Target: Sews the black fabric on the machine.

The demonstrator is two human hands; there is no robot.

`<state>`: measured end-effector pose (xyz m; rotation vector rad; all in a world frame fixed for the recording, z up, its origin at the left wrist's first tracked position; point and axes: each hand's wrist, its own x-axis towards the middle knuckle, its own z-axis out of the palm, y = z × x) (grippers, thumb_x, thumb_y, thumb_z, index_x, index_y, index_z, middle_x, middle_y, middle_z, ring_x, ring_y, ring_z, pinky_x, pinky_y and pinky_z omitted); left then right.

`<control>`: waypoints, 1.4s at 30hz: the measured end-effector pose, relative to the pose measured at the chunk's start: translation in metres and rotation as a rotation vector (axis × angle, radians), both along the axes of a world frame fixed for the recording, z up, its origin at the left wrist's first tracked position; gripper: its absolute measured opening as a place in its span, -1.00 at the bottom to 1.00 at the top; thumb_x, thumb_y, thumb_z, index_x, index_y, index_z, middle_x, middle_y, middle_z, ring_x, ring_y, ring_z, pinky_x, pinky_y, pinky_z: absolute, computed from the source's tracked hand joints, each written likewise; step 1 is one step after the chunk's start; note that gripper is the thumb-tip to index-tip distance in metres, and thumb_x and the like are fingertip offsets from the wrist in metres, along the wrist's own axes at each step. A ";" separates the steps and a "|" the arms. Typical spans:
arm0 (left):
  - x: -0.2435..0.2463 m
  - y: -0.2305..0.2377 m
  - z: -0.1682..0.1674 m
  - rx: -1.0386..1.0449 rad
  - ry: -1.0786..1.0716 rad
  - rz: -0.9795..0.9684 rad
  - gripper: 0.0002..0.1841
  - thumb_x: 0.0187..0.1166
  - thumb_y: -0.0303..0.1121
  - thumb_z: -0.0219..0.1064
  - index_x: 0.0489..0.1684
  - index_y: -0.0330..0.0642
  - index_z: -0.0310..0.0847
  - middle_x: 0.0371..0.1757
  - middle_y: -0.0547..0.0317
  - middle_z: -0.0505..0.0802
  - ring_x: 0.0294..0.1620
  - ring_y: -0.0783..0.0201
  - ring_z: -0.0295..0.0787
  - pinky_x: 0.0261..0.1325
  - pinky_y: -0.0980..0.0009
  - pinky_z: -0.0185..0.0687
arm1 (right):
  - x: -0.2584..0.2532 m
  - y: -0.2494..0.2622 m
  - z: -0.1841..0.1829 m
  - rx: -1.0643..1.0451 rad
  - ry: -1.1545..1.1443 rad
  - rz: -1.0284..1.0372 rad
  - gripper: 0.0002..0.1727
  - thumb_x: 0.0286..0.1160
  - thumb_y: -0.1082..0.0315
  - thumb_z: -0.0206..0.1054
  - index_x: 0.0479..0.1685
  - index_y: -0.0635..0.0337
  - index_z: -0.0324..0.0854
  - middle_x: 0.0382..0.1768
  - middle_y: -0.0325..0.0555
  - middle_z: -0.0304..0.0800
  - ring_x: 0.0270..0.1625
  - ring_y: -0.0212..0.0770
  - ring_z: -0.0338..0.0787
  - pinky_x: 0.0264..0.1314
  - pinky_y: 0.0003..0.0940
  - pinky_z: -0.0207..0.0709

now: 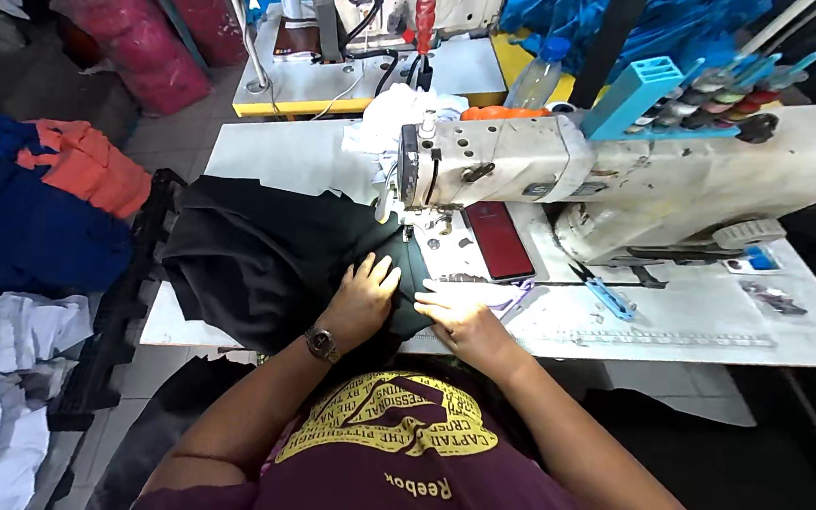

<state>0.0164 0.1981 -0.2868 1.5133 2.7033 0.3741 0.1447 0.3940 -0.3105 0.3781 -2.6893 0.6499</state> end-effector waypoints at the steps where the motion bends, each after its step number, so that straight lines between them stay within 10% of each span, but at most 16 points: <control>1: -0.004 0.000 -0.002 0.020 -0.003 -0.010 -0.59 0.76 -0.29 0.08 0.49 -0.03 0.65 0.61 -0.06 0.64 0.70 -0.18 0.44 0.55 -0.29 0.42 | -0.003 0.000 0.000 0.005 0.002 -0.008 -0.69 0.62 0.39 0.17 0.03 0.12 0.88 0.25 -0.13 0.89 0.48 -0.08 0.74 0.51 -0.16 0.62; 15: -0.078 0.022 0.015 -0.112 0.032 0.084 -0.55 0.73 -0.16 0.16 0.58 0.17 0.59 0.63 -0.03 0.62 0.74 -0.26 0.31 0.57 -0.55 0.11 | -0.059 0.009 -0.007 -0.084 0.043 -0.131 -0.69 0.51 0.42 0.26 0.07 0.14 0.89 0.21 -0.10 0.91 0.44 -0.04 0.77 0.54 -0.01 0.56; 18: -0.056 0.008 0.054 -0.190 0.047 0.203 -0.37 0.69 0.24 0.16 0.06 -0.22 0.80 0.09 -0.19 0.86 0.39 -0.30 0.66 0.57 -0.40 0.30 | -0.060 0.011 -0.008 -0.113 0.051 -0.130 -0.68 0.50 0.44 0.25 0.06 0.10 0.89 0.22 -0.14 0.90 0.46 -0.08 0.75 0.58 -0.04 0.54; 20: -0.032 -0.009 0.081 -0.232 -0.091 -0.019 -0.30 0.67 0.31 0.10 -0.53 -0.17 0.77 -0.46 0.02 0.83 -0.22 -0.03 0.81 0.19 -0.22 0.56 | -0.060 0.012 -0.010 -0.132 0.041 -0.110 -0.69 0.49 0.44 0.26 0.04 0.06 0.90 0.23 -0.14 0.89 0.48 -0.08 0.73 0.60 -0.04 0.51; 21: -0.023 -0.014 0.092 -0.222 -0.241 -0.227 -0.35 0.65 0.25 0.16 -0.61 -0.14 0.74 -0.57 0.13 0.76 -0.40 0.11 0.77 -0.15 -0.06 0.63 | -0.060 0.012 -0.010 -0.135 0.042 -0.089 -0.70 0.49 0.44 0.28 0.01 0.03 0.91 0.23 -0.12 0.89 0.49 -0.06 0.72 0.60 -0.01 0.51; 24: -0.014 -0.012 0.096 -0.192 -0.614 -0.545 -0.40 0.63 0.17 0.28 -0.61 -0.23 0.61 -0.59 0.16 0.64 -0.46 0.23 0.60 -0.35 0.18 0.47 | -0.050 0.005 -0.003 -0.068 -0.005 -0.028 -0.76 0.59 0.35 0.28 -0.06 -0.06 0.90 0.22 -0.09 0.87 0.51 -0.02 0.69 0.59 0.01 0.51; 28: -0.018 -0.005 0.050 0.151 -0.458 -0.390 -0.55 0.73 0.10 0.19 -0.11 -0.07 0.85 0.01 0.21 0.83 0.18 0.28 0.70 0.29 0.22 0.59 | -0.019 -0.002 0.003 -0.079 -0.048 0.001 -0.77 0.59 0.34 0.25 -0.18 0.11 0.87 0.15 -0.08 0.90 0.42 -0.08 0.77 0.51 -0.11 0.61; 31: -0.010 0.007 0.019 0.023 -0.194 -0.027 -0.35 0.73 0.26 0.02 0.71 0.17 0.44 0.63 0.09 0.62 0.73 -0.04 0.38 0.60 -0.31 0.29 | -0.004 0.003 0.005 -0.066 -0.044 -0.028 -0.72 0.60 0.37 0.20 -0.07 0.11 0.89 0.17 -0.12 0.91 0.45 -0.11 0.76 0.54 -0.14 0.59; 36: -0.003 0.013 0.005 -0.081 0.049 0.146 -0.46 0.76 0.11 0.06 0.41 -0.05 0.69 0.30 -0.16 0.76 0.50 -0.19 0.60 0.47 -0.35 0.41 | -0.007 0.004 0.001 -0.033 -0.033 -0.043 -0.70 0.61 0.38 0.19 -0.03 0.09 0.89 0.19 -0.13 0.91 0.45 -0.12 0.76 0.53 -0.15 0.60; 42: -0.034 0.021 0.007 -0.107 0.003 0.172 -0.49 0.72 -0.02 0.19 0.46 -0.16 0.63 0.51 -0.20 0.64 0.53 -0.23 0.55 0.43 -0.28 0.49 | -0.036 0.003 0.003 -0.053 -0.031 -0.094 -0.71 0.57 0.37 0.26 0.05 0.15 0.90 0.19 -0.05 0.92 0.36 -0.01 0.83 0.40 0.02 0.67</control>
